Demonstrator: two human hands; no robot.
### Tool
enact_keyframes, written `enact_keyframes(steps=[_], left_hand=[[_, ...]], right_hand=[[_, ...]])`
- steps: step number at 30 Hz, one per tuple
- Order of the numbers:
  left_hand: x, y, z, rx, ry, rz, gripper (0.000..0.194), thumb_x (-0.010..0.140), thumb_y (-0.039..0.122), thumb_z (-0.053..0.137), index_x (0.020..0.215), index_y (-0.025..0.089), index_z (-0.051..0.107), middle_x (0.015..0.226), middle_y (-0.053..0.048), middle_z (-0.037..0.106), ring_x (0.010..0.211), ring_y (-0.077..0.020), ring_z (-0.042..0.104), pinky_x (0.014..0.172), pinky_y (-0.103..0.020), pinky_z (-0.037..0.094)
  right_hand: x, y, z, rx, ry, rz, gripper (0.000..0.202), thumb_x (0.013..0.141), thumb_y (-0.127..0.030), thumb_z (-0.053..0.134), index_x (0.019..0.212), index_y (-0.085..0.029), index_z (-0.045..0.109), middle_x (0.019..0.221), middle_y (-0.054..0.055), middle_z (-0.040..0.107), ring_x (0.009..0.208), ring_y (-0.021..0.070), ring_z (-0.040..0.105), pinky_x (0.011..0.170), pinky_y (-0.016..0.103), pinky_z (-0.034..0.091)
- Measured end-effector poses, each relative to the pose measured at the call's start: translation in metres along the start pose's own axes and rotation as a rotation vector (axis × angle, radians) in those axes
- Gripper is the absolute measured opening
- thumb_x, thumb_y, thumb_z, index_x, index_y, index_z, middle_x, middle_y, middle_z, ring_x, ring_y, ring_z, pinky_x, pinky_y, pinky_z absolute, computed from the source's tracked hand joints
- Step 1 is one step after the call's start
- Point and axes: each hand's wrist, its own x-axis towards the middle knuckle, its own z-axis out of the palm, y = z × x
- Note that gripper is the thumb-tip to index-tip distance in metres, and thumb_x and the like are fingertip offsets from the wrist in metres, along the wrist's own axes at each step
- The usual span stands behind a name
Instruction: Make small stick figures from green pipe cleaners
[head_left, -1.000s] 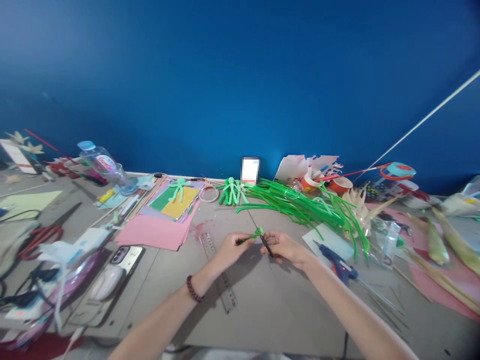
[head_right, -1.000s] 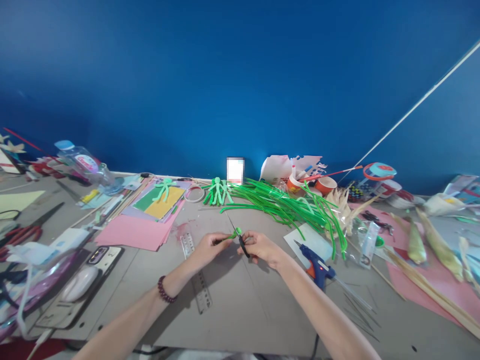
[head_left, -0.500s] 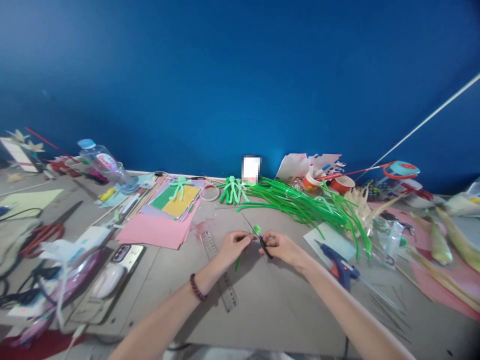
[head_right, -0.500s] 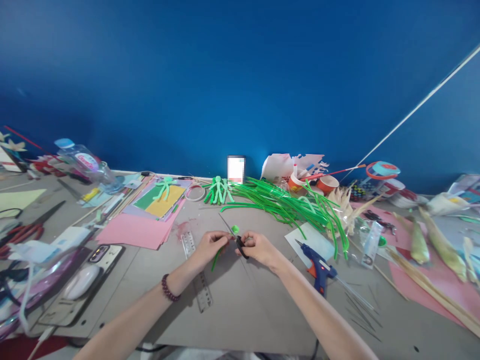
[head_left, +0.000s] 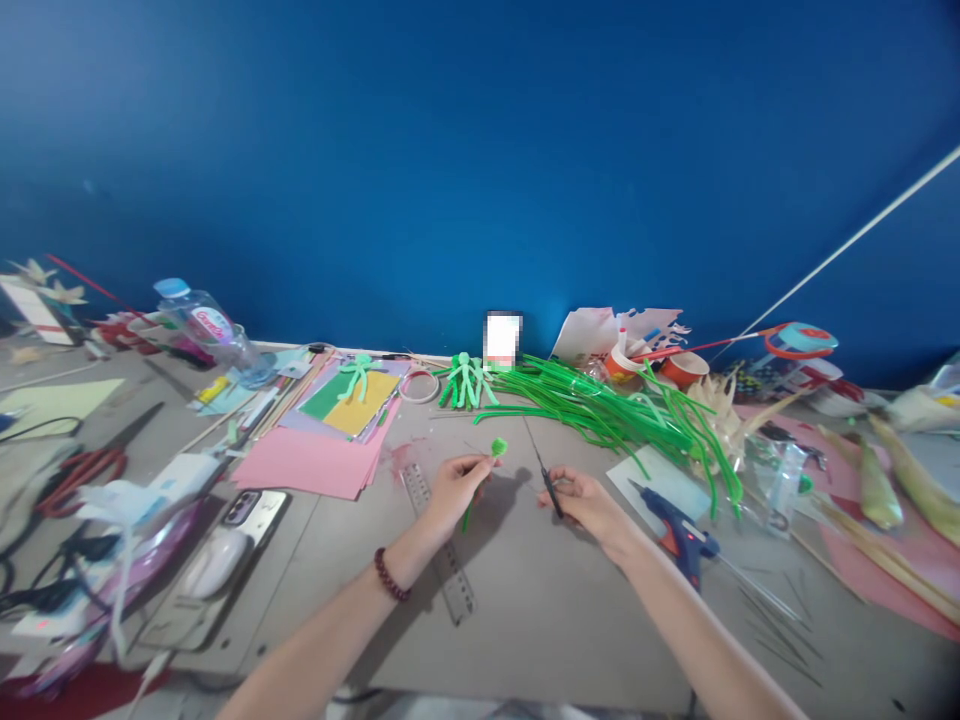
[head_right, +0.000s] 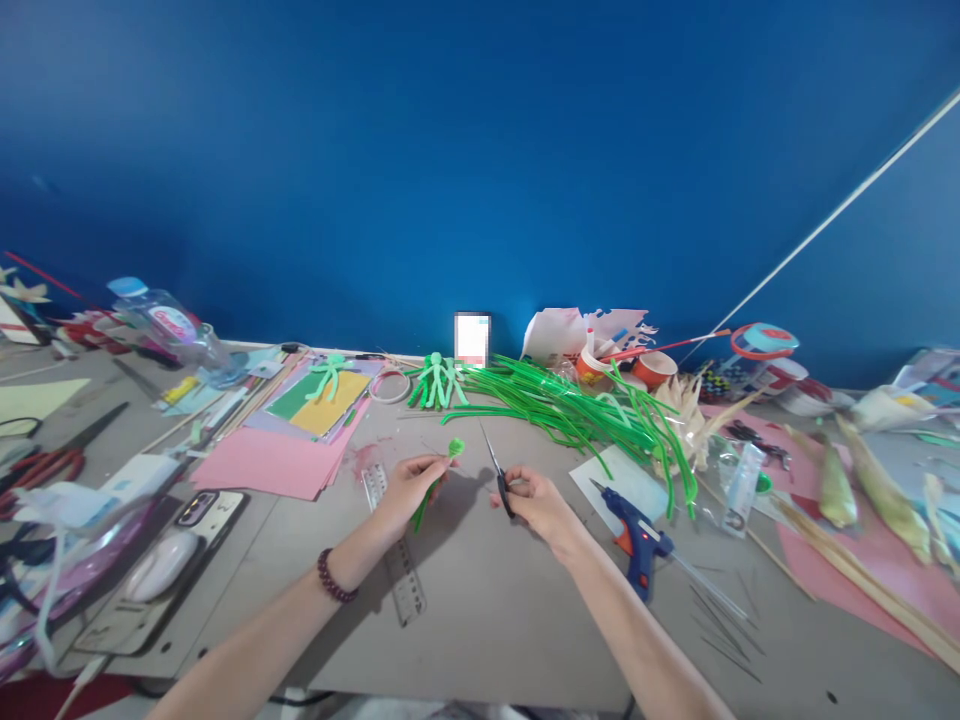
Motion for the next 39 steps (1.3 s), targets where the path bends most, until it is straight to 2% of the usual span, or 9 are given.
enact_keyframes(steps=[10, 17, 26, 29, 33, 35, 37, 39], left_hand=[[0.000, -0.006, -0.001, 0.043, 0.006, 0.033, 0.036, 0.068, 0.045, 0.065, 0.078, 0.012, 0.075, 0.050, 0.002, 0.050, 0.043, -0.0078, 0.038, 0.044, -0.022, 0.026], [-0.001, -0.010, 0.001, 0.039, -0.037, 0.063, 0.035, 0.068, 0.044, 0.064, 0.077, 0.012, 0.075, 0.045, 0.002, 0.048, 0.042, -0.0090, 0.037, 0.044, -0.023, 0.024], [0.002, -0.012, 0.000, -0.052, 0.026, 0.012, 0.032, 0.063, 0.044, 0.070, 0.073, 0.014, 0.075, 0.050, 0.001, 0.054, 0.044, -0.0088, 0.040, 0.044, -0.022, 0.026], [0.003, -0.010, -0.002, -0.075, 0.060, 0.031, 0.034, 0.062, 0.047, 0.072, 0.072, 0.014, 0.075, 0.052, 0.000, 0.056, 0.046, -0.0096, 0.042, 0.045, -0.023, 0.028], [0.003, -0.007, -0.003, -0.126, 0.108, 0.087, 0.034, 0.062, 0.046, 0.073, 0.072, 0.014, 0.074, 0.057, -0.001, 0.059, 0.050, -0.0096, 0.044, 0.047, -0.022, 0.031], [0.003, -0.005, -0.004, -0.153, 0.131, 0.095, 0.035, 0.061, 0.046, 0.073, 0.072, 0.014, 0.074, 0.057, -0.001, 0.058, 0.050, -0.0091, 0.044, 0.047, -0.022, 0.031], [0.003, -0.004, -0.005, -0.174, 0.154, 0.095, 0.036, 0.062, 0.048, 0.073, 0.071, 0.013, 0.073, 0.057, 0.000, 0.057, 0.050, -0.0086, 0.044, 0.047, -0.021, 0.032], [0.003, -0.004, -0.005, -0.192, 0.193, 0.104, 0.038, 0.061, 0.051, 0.073, 0.070, 0.013, 0.072, 0.058, -0.001, 0.057, 0.050, -0.0083, 0.045, 0.048, -0.021, 0.033]], right_hand=[[0.003, 0.001, 0.001, -0.091, -0.031, -0.024, 0.037, 0.056, -0.037, 0.075, 0.078, -0.018, 0.053, 0.058, -0.002, 0.065, 0.041, 0.0051, 0.037, 0.042, 0.019, 0.020], [0.004, 0.000, 0.004, -0.124, -0.053, -0.043, 0.034, 0.058, -0.039, 0.073, 0.078, -0.018, 0.054, 0.057, -0.003, 0.065, 0.040, 0.0050, 0.036, 0.042, 0.020, 0.021], [0.004, 0.000, 0.008, -0.111, -0.015, -0.044, 0.033, 0.060, -0.039, 0.072, 0.079, -0.018, 0.053, 0.063, 0.000, 0.068, 0.039, 0.0045, 0.034, 0.041, 0.020, 0.019], [0.008, 0.004, 0.004, -0.113, 0.048, -0.122, 0.034, 0.060, -0.038, 0.073, 0.079, -0.018, 0.054, 0.066, 0.000, 0.066, 0.045, 0.0074, 0.043, 0.043, 0.020, 0.027], [0.011, 0.003, -0.011, -0.163, 0.306, -0.414, 0.032, 0.062, -0.038, 0.073, 0.080, -0.019, 0.054, 0.068, 0.000, 0.062, 0.055, 0.0107, 0.050, 0.050, 0.023, 0.037], [0.005, -0.003, -0.017, -0.135, 0.386, -0.477, 0.036, 0.061, -0.040, 0.075, 0.081, -0.020, 0.053, 0.066, -0.001, 0.059, 0.053, 0.0107, 0.048, 0.048, 0.022, 0.037], [-0.008, -0.011, -0.016, -0.059, 0.374, -0.471, 0.042, 0.057, -0.044, 0.078, 0.079, -0.020, 0.052, 0.063, -0.002, 0.056, 0.053, 0.0107, 0.049, 0.047, 0.022, 0.038], [-0.025, -0.014, -0.007, 0.026, 0.284, -0.398, 0.046, 0.057, -0.051, 0.078, 0.077, -0.020, 0.051, 0.063, -0.002, 0.054, 0.051, 0.0093, 0.047, 0.044, 0.020, 0.037]])
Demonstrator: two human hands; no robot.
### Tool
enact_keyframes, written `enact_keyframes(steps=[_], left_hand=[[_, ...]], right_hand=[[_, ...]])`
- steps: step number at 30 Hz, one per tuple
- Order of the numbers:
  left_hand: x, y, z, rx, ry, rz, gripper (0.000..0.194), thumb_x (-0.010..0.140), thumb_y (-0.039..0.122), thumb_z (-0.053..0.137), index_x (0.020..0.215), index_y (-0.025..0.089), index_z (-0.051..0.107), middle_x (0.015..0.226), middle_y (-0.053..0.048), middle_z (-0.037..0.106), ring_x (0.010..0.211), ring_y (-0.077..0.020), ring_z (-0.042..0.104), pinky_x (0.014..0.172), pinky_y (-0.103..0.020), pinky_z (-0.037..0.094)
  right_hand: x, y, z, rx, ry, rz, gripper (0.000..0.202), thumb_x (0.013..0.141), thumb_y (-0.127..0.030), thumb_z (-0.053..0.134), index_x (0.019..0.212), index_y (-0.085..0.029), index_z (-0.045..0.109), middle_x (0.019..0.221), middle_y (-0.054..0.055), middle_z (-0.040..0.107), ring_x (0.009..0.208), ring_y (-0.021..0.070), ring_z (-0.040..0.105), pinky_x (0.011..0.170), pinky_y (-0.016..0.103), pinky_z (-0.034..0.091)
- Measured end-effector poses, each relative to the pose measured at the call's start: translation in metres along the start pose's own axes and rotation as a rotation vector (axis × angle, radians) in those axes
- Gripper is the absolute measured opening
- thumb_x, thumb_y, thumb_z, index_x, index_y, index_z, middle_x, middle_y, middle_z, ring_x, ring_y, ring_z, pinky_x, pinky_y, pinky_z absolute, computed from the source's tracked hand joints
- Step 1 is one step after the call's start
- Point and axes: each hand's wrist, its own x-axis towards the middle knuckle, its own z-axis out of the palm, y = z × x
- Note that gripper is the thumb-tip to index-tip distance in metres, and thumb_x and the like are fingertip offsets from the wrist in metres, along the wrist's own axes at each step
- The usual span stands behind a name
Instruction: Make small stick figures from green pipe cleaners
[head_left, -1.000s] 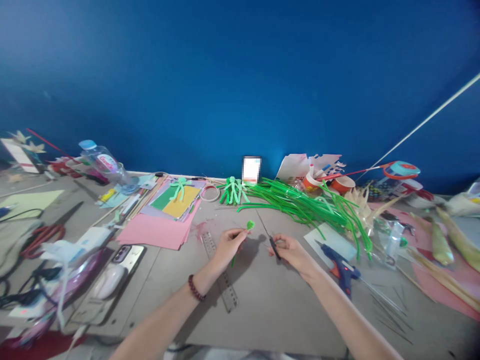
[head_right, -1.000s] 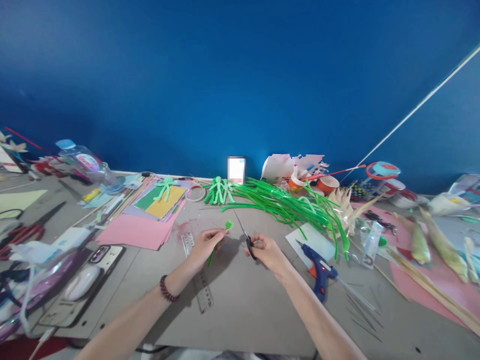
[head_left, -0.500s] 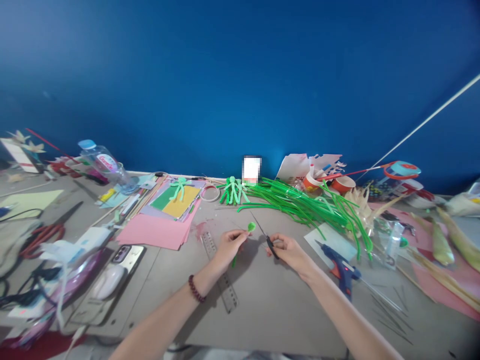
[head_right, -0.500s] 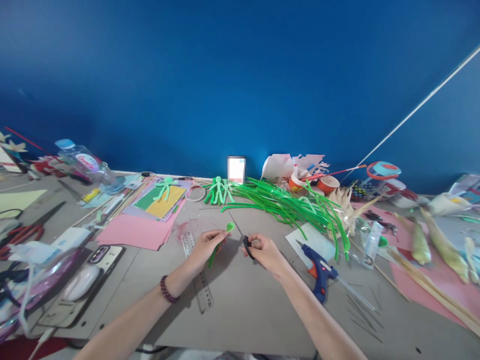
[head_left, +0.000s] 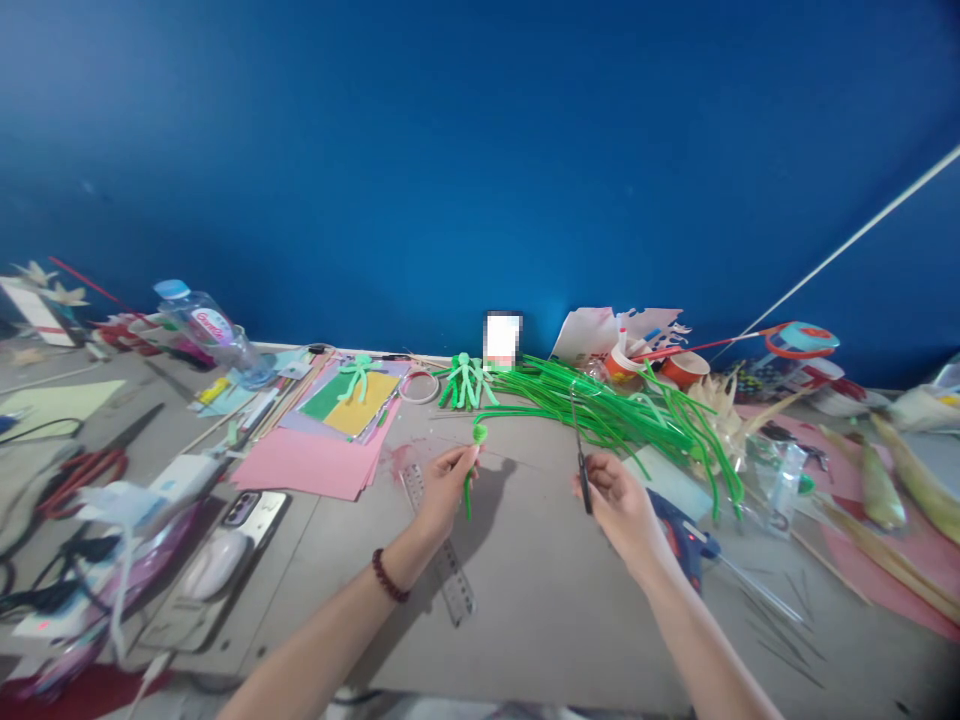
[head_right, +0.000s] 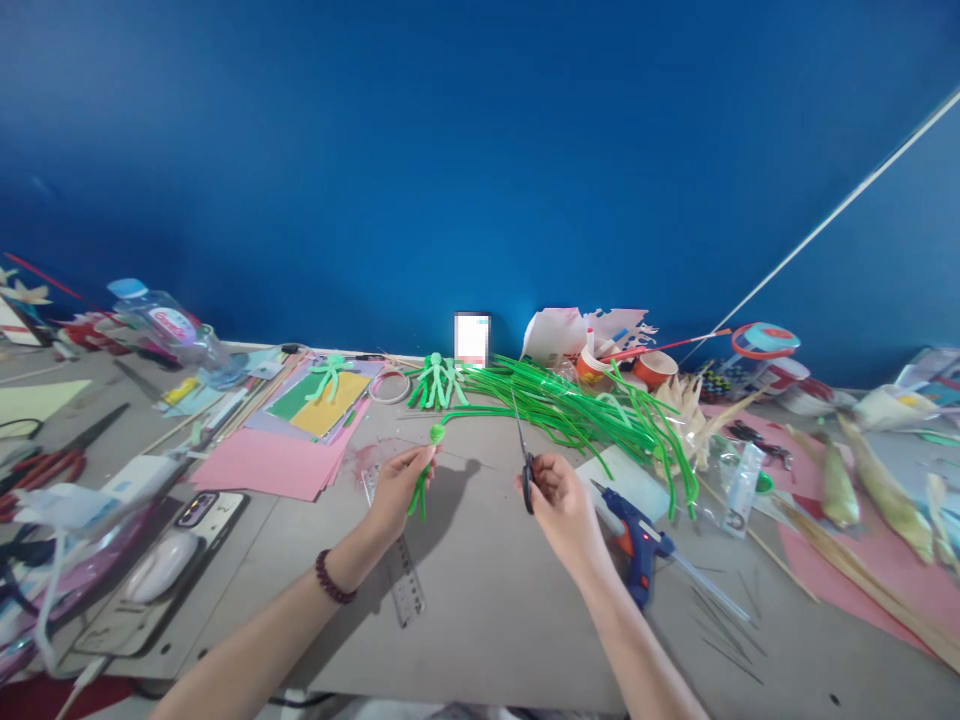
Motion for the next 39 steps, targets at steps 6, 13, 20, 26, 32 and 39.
enact_keyframes(steps=[6, 13, 20, 26, 32, 39], left_hand=[[0.004, 0.000, -0.001, -0.085, 0.135, 0.060, 0.038, 0.057, 0.049, 0.077, 0.071, 0.014, 0.072, 0.062, -0.002, 0.062, 0.052, -0.0089, 0.048, 0.050, -0.021, 0.037], [0.003, 0.000, -0.001, -0.089, 0.189, 0.096, 0.039, 0.060, 0.050, 0.075, 0.074, 0.014, 0.071, 0.059, 0.000, 0.059, 0.051, -0.0097, 0.048, 0.049, -0.022, 0.035], [-0.006, 0.006, 0.008, -0.041, 0.111, 0.097, 0.041, 0.062, 0.056, 0.071, 0.071, 0.016, 0.069, 0.055, 0.003, 0.052, 0.050, -0.0092, 0.044, 0.048, -0.022, 0.032], [-0.012, -0.001, 0.015, -0.093, 0.063, 0.003, 0.045, 0.057, 0.057, 0.074, 0.071, 0.015, 0.068, 0.054, 0.004, 0.050, 0.047, -0.0072, 0.042, 0.047, -0.021, 0.032], [-0.015, -0.009, 0.017, -0.155, 0.076, -0.031, 0.039, 0.057, 0.050, 0.077, 0.069, 0.014, 0.067, 0.055, 0.003, 0.052, 0.049, -0.0070, 0.045, 0.047, -0.019, 0.033], [-0.014, -0.007, 0.013, -0.162, 0.056, -0.043, 0.039, 0.056, 0.050, 0.078, 0.069, 0.015, 0.068, 0.051, 0.005, 0.048, 0.046, -0.0062, 0.041, 0.045, -0.020, 0.029]], right_hand=[[-0.060, 0.014, 0.044, 0.252, -0.372, 0.304, 0.055, 0.068, -0.069, 0.063, 0.084, -0.018, 0.054, 0.068, -0.002, 0.050, 0.046, 0.0050, 0.039, 0.040, 0.018, 0.034], [-0.067, 0.050, 0.082, 0.234, -0.317, 0.405, 0.056, 0.071, -0.074, 0.054, 0.075, -0.018, 0.048, 0.061, -0.004, 0.048, 0.045, 0.0053, 0.039, 0.041, 0.019, 0.032], [-0.048, 0.051, 0.082, 0.252, -0.251, 0.388, 0.056, 0.068, -0.074, 0.057, 0.075, -0.019, 0.049, 0.058, -0.005, 0.049, 0.043, 0.0054, 0.038, 0.039, 0.018, 0.029], [-0.049, 0.055, 0.083, 0.208, -0.226, 0.400, 0.053, 0.071, -0.070, 0.057, 0.074, -0.018, 0.050, 0.060, -0.004, 0.050, 0.044, 0.0048, 0.038, 0.039, 0.018, 0.025], [-0.049, 0.049, 0.084, 0.213, -0.193, 0.426, 0.056, 0.063, -0.072, 0.062, 0.069, -0.019, 0.047, 0.054, -0.006, 0.048, 0.041, 0.0052, 0.037, 0.036, 0.018, 0.023], [-0.046, 0.057, 0.083, 0.208, -0.213, 0.416, 0.052, 0.068, -0.070, 0.060, 0.070, -0.019, 0.049, 0.048, -0.007, 0.045, 0.036, 0.0046, 0.034, 0.035, 0.018, 0.023]])
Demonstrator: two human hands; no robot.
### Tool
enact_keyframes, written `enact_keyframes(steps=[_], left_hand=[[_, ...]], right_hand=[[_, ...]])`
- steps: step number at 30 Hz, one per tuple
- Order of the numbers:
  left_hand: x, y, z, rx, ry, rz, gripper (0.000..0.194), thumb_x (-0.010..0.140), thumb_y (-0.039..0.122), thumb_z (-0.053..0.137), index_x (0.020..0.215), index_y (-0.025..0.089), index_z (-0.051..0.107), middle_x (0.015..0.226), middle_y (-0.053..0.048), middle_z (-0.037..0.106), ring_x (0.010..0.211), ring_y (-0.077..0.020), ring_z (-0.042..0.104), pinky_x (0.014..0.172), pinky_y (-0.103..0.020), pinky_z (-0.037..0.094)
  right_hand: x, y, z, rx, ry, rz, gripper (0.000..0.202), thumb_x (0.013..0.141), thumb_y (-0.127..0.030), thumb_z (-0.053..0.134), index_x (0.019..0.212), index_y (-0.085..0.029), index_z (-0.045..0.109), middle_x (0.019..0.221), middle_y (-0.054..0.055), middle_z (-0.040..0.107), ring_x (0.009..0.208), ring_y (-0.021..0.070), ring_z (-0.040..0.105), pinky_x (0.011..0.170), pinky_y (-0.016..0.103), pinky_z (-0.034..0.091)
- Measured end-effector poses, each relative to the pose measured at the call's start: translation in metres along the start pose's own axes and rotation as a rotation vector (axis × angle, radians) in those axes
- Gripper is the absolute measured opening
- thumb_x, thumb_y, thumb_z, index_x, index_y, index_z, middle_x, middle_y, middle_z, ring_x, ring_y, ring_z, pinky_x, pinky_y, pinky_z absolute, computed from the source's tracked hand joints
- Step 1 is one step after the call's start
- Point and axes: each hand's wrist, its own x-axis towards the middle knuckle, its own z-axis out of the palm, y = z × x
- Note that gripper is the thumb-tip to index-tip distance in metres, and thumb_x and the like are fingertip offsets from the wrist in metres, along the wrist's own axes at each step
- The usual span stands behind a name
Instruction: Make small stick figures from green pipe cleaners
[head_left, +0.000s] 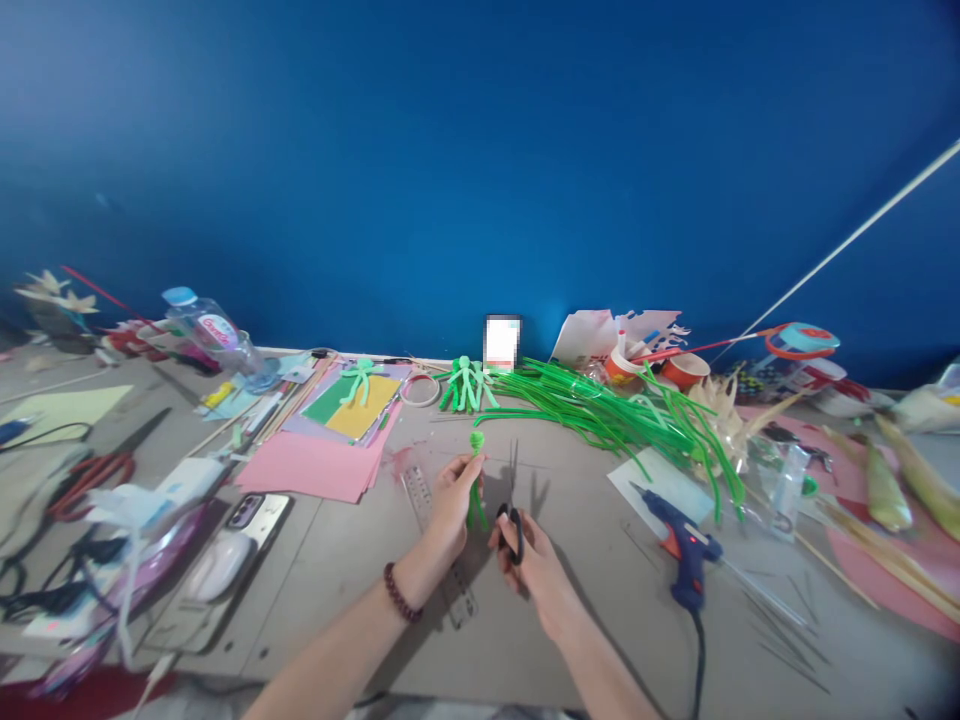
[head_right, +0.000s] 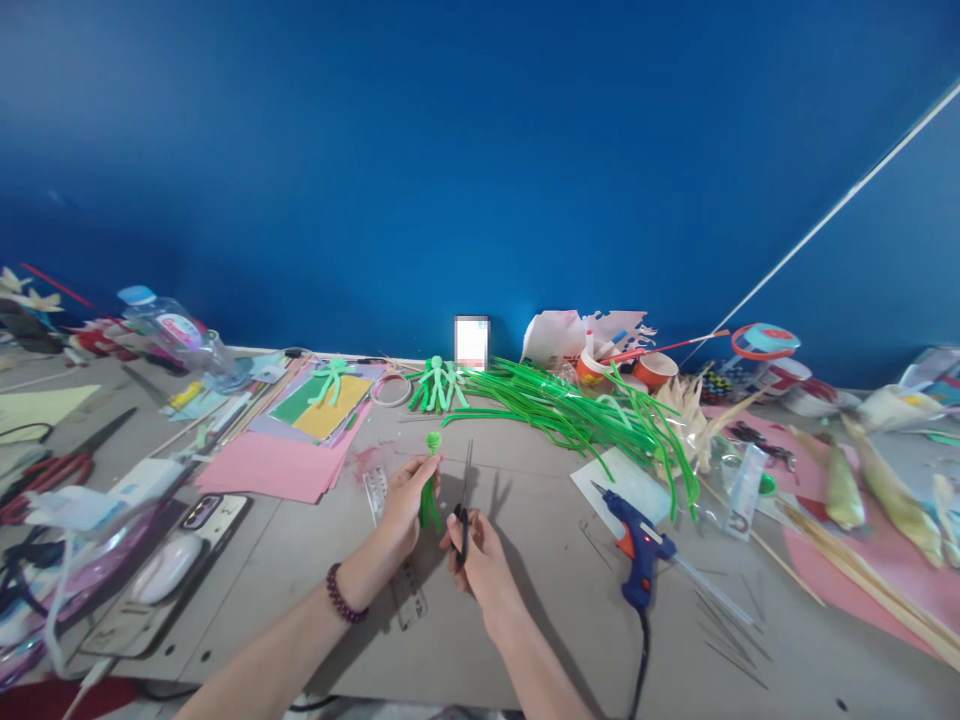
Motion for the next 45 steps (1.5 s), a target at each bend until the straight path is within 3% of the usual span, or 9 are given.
enact_keyframes(steps=[6, 15, 22, 25, 28, 32, 35, 39, 45], left_hand=[[-0.001, 0.001, -0.001, 0.020, 0.017, -0.014, 0.035, 0.057, 0.046, 0.077, 0.071, 0.015, 0.073, 0.057, 0.001, 0.057, 0.053, -0.0089, 0.047, 0.051, -0.021, 0.034], [0.000, 0.001, -0.002, 0.062, 0.010, 0.092, 0.027, 0.058, 0.042, 0.077, 0.061, 0.016, 0.071, 0.062, -0.002, 0.064, 0.059, -0.0129, 0.052, 0.060, -0.025, 0.039], [0.001, 0.005, -0.004, 0.065, 0.037, 0.087, 0.028, 0.059, 0.043, 0.076, 0.064, 0.016, 0.070, 0.058, -0.001, 0.061, 0.057, -0.0119, 0.050, 0.058, -0.024, 0.039], [0.003, 0.005, -0.007, 0.047, 0.061, 0.077, 0.031, 0.058, 0.045, 0.076, 0.065, 0.016, 0.069, 0.059, 0.000, 0.059, 0.055, -0.0111, 0.050, 0.055, -0.023, 0.037], [0.004, 0.004, -0.008, -0.006, 0.060, 0.033, 0.031, 0.057, 0.044, 0.077, 0.066, 0.015, 0.068, 0.060, 0.000, 0.059, 0.054, -0.0095, 0.050, 0.053, -0.022, 0.037], [0.007, 0.003, -0.009, -0.140, 0.066, -0.139, 0.033, 0.053, 0.041, 0.079, 0.071, 0.015, 0.070, 0.058, 0.001, 0.058, 0.051, -0.0082, 0.050, 0.051, -0.021, 0.038], [0.010, 0.002, -0.011, -0.111, 0.034, -0.129, 0.029, 0.056, 0.041, 0.078, 0.066, 0.015, 0.069, 0.061, -0.001, 0.061, 0.050, -0.0080, 0.049, 0.050, -0.021, 0.037], [0.010, 0.001, -0.012, 0.020, -0.077, -0.020, 0.031, 0.059, 0.041, 0.077, 0.051, 0.015, 0.063, 0.068, -0.004, 0.066, 0.052, -0.0081, 0.048, 0.050, -0.021, 0.034], [0.001, 0.004, -0.008, 0.132, -0.118, -0.039, 0.035, 0.055, 0.048, 0.078, 0.064, 0.015, 0.072, 0.053, -0.001, 0.058, 0.049, -0.0099, 0.046, 0.048, -0.022, 0.031]], right_hand=[[0.002, 0.005, -0.002, 0.005, 0.015, 0.015, 0.049, 0.070, -0.068, 0.060, 0.071, -0.020, 0.049, 0.050, -0.007, 0.047, 0.036, 0.0045, 0.033, 0.035, 0.018, 0.024], [-0.004, -0.005, 0.003, 0.007, 0.020, -0.007, 0.048, 0.065, -0.064, 0.067, 0.070, -0.020, 0.049, 0.052, -0.007, 0.049, 0.037, 0.0042, 0.033, 0.034, 0.017, 0.023], [0.001, 0.004, -0.006, 0.158, 0.028, -0.027, 0.045, 0.064, -0.058, 0.073, 0.074, -0.018, 0.057, 0.054, -0.003, 0.055, 0.040, 0.0066, 0.040, 0.036, 0.019, 0.030], [0.001, 0.000, -0.009, 0.303, 0.140, -0.120, 0.042, 0.062, -0.050, 0.077, 0.083, -0.019, 0.058, 0.087, 0.005, 0.069, 0.056, 0.0124, 0.058, 0.046, 0.023, 0.042], [-0.002, -0.009, -0.012, 0.400, 0.172, -0.242, 0.038, 0.065, -0.044, 0.077, 0.090, -0.021, 0.058, 0.108, 0.009, 0.067, 0.081, 0.0222, 0.067, 0.065, 0.032, 0.051], [-0.005, -0.013, -0.016, 0.467, 0.257, -0.409, 0.033, 0.067, -0.045, 0.075, 0.083, -0.022, 0.059, 0.097, 0.008, 0.071, 0.100, 0.0280, 0.064, 0.083, 0.042, 0.050], [-0.005, -0.013, -0.021, 0.437, 0.322, -0.500, 0.028, 0.069, -0.042, 0.075, 0.085, -0.023, 0.060, 0.097, 0.006, 0.071, 0.110, 0.0252, 0.060, 0.098, 0.041, 0.041], [-0.001, -0.020, -0.031, 0.307, 0.287, -0.414, 0.027, 0.070, -0.041, 0.074, 0.085, -0.023, 0.062, 0.101, 0.006, 0.071, 0.117, 0.0239, 0.055, 0.104, 0.040, 0.035], [0.009, -0.028, -0.033, 0.466, 0.250, -0.365, 0.027, 0.066, -0.041, 0.077, 0.080, -0.022, 0.063, 0.096, 0.006, 0.072, 0.107, 0.0235, 0.061, 0.096, 0.039, 0.044]])
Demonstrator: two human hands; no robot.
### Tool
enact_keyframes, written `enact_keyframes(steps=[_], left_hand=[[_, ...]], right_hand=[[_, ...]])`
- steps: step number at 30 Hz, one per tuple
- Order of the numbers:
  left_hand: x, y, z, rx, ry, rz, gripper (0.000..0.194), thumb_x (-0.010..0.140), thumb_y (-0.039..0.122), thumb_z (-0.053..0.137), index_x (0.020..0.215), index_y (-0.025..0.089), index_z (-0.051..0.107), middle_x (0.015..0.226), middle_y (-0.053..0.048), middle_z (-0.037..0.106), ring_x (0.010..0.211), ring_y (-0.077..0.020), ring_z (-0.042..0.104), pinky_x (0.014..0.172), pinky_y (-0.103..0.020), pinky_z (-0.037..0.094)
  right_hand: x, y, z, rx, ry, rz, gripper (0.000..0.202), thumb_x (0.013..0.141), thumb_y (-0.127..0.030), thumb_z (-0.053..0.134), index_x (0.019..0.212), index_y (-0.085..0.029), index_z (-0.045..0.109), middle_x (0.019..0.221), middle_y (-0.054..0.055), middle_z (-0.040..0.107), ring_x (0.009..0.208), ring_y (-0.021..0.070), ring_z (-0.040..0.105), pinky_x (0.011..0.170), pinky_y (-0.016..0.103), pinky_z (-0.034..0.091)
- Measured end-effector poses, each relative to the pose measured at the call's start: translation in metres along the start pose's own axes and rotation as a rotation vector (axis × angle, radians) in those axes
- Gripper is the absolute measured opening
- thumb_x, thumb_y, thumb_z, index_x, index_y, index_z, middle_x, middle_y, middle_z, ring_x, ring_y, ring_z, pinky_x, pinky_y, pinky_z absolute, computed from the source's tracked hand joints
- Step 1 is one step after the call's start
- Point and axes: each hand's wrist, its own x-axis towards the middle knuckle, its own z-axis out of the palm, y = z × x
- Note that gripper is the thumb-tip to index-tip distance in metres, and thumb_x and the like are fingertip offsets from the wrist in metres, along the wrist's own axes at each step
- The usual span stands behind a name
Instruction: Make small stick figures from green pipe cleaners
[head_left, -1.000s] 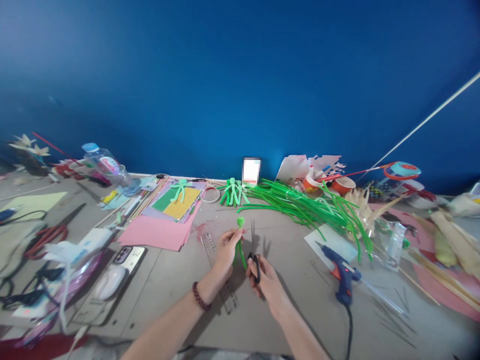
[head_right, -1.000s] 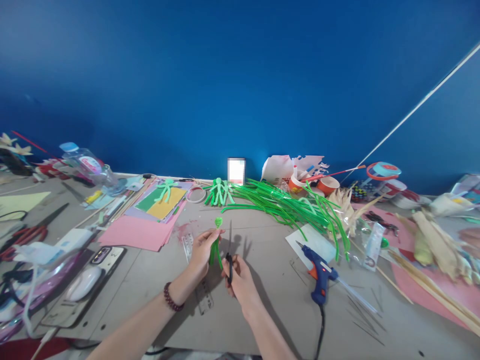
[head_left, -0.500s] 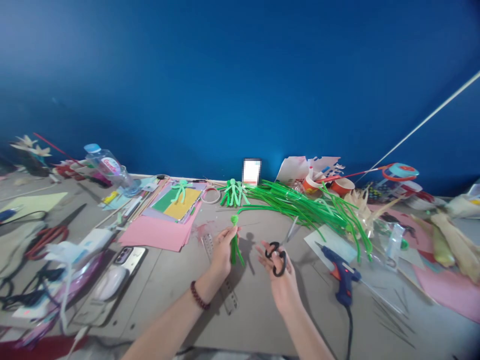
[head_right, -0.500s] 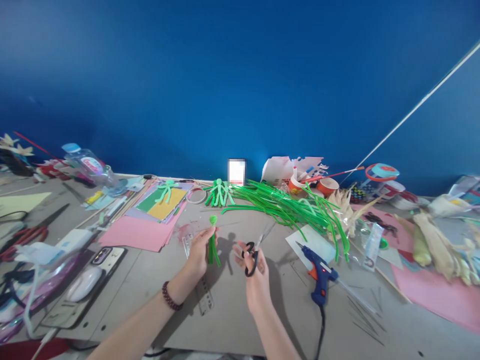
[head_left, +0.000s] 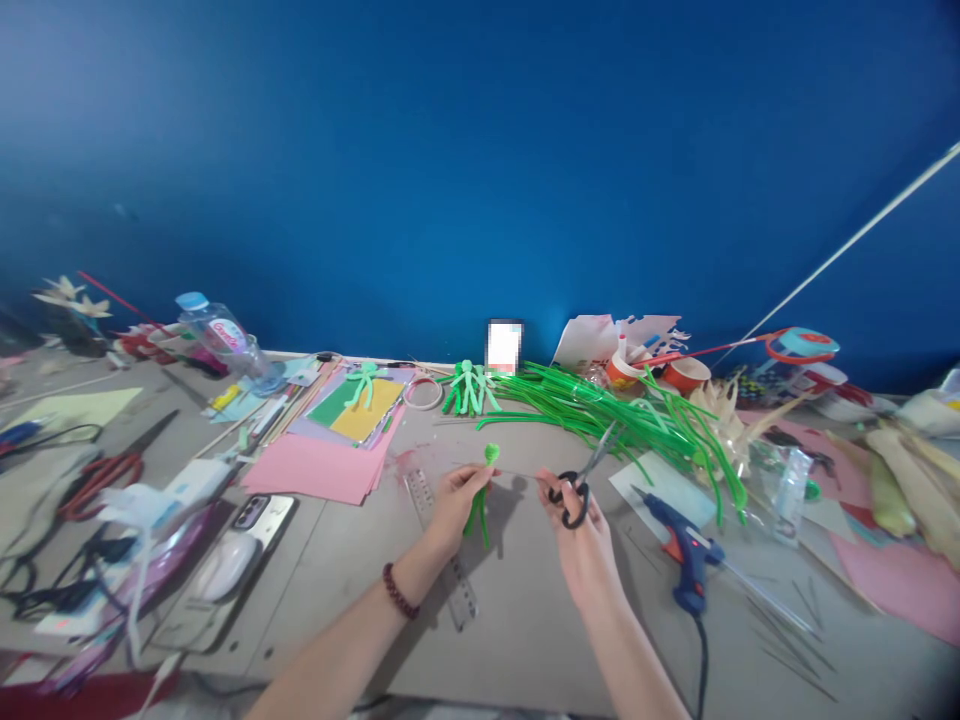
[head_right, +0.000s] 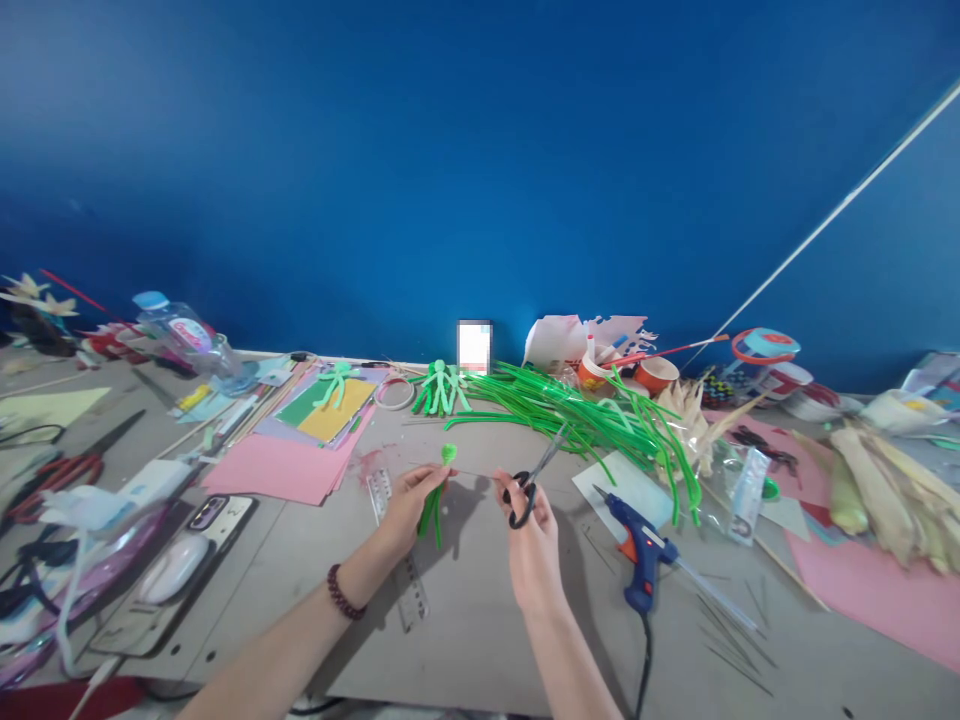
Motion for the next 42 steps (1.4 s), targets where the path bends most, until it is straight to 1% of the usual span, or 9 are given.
enact_keyframes(steps=[9, 13, 15, 17, 19, 22, 24, 31, 42], left_hand=[[-0.005, 0.001, 0.003, 0.033, 0.040, 0.053, 0.034, 0.057, 0.049, 0.077, 0.060, 0.015, 0.072, 0.058, -0.003, 0.063, 0.061, -0.0148, 0.054, 0.062, -0.025, 0.040], [-0.002, 0.000, -0.001, 0.038, 0.083, 0.116, 0.030, 0.061, 0.045, 0.075, 0.059, 0.016, 0.070, 0.061, -0.003, 0.064, 0.066, -0.0161, 0.057, 0.065, -0.026, 0.041], [0.003, -0.001, -0.005, 0.030, 0.117, 0.163, 0.030, 0.062, 0.044, 0.074, 0.053, 0.017, 0.066, 0.061, -0.003, 0.064, 0.068, -0.0166, 0.058, 0.066, -0.026, 0.041], [0.010, -0.001, -0.009, 0.020, 0.165, 0.199, 0.030, 0.062, 0.043, 0.074, 0.052, 0.017, 0.064, 0.058, -0.002, 0.061, 0.064, -0.0160, 0.058, 0.064, -0.027, 0.041], [0.017, 0.000, -0.015, -0.014, 0.216, 0.229, 0.027, 0.061, 0.040, 0.075, 0.053, 0.017, 0.064, 0.058, -0.001, 0.061, 0.067, -0.0166, 0.060, 0.065, -0.027, 0.042], [0.024, 0.004, -0.021, -0.097, 0.258, 0.279, 0.027, 0.060, 0.038, 0.076, 0.052, 0.016, 0.063, 0.058, -0.001, 0.062, 0.076, -0.0201, 0.064, 0.069, -0.027, 0.044], [0.025, 0.007, -0.023, -0.122, 0.271, 0.297, 0.026, 0.060, 0.039, 0.075, 0.053, 0.016, 0.063, 0.059, -0.002, 0.063, 0.078, -0.0209, 0.065, 0.071, -0.028, 0.045], [0.016, 0.004, -0.015, -0.158, 0.233, 0.232, 0.025, 0.059, 0.038, 0.077, 0.057, 0.016, 0.066, 0.058, -0.001, 0.063, 0.068, -0.0165, 0.061, 0.068, -0.026, 0.043], [-0.002, -0.002, 0.001, -0.031, 0.128, 0.151, 0.026, 0.063, 0.041, 0.074, 0.063, 0.015, 0.073, 0.057, -0.002, 0.062, 0.058, -0.0135, 0.053, 0.060, -0.025, 0.039]], right_hand=[[0.003, 0.015, -0.003, 0.042, 0.048, -0.011, 0.029, 0.064, -0.039, 0.079, 0.080, -0.019, 0.064, 0.094, 0.006, 0.073, 0.099, 0.0215, 0.064, 0.090, 0.037, 0.046], [-0.002, 0.011, -0.004, -0.130, 0.043, -0.052, 0.030, 0.068, -0.040, 0.076, 0.085, -0.020, 0.062, 0.097, 0.005, 0.071, 0.100, 0.0192, 0.060, 0.089, 0.031, 0.043], [-0.006, 0.008, -0.003, -0.241, 0.035, -0.069, 0.031, 0.066, -0.041, 0.076, 0.082, -0.020, 0.060, 0.086, 0.003, 0.069, 0.088, 0.0171, 0.060, 0.080, 0.027, 0.044], [-0.012, 0.004, 0.000, -0.319, -0.046, -0.026, 0.035, 0.062, -0.043, 0.078, 0.075, -0.020, 0.056, 0.071, 0.000, 0.064, 0.071, 0.0143, 0.057, 0.067, 0.024, 0.044], [-0.019, 0.002, 0.003, -0.377, -0.200, 0.086, 0.041, 0.059, -0.048, 0.078, 0.069, -0.019, 0.052, 0.060, -0.001, 0.059, 0.056, 0.0112, 0.051, 0.056, 0.023, 0.041], [-0.026, 0.006, 0.005, -0.467, -0.397, 0.251, 0.047, 0.064, -0.059, 0.071, 0.069, -0.018, 0.048, 0.057, -0.001, 0.057, 0.045, 0.0079, 0.046, 0.046, 0.022, 0.036], [-0.028, 0.013, 0.004, -0.518, -0.438, 0.325, 0.050, 0.068, -0.065, 0.064, 0.072, -0.018, 0.045, 0.058, -0.002, 0.057, 0.041, 0.0070, 0.045, 0.041, 0.020, 0.033], [-0.022, 0.024, 0.007, -0.593, -0.442, 0.363, 0.057, 0.069, -0.074, 0.054, 0.078, -0.020, 0.043, 0.051, -0.005, 0.054, 0.031, 0.0039, 0.038, 0.034, 0.018, 0.028], [-0.020, 0.028, 0.013, -0.534, -0.304, 0.310, 0.062, 0.060, -0.079, 0.057, 0.070, -0.021, 0.039, 0.048, -0.008, 0.046, 0.035, 0.0032, 0.035, 0.032, 0.015, 0.025]])
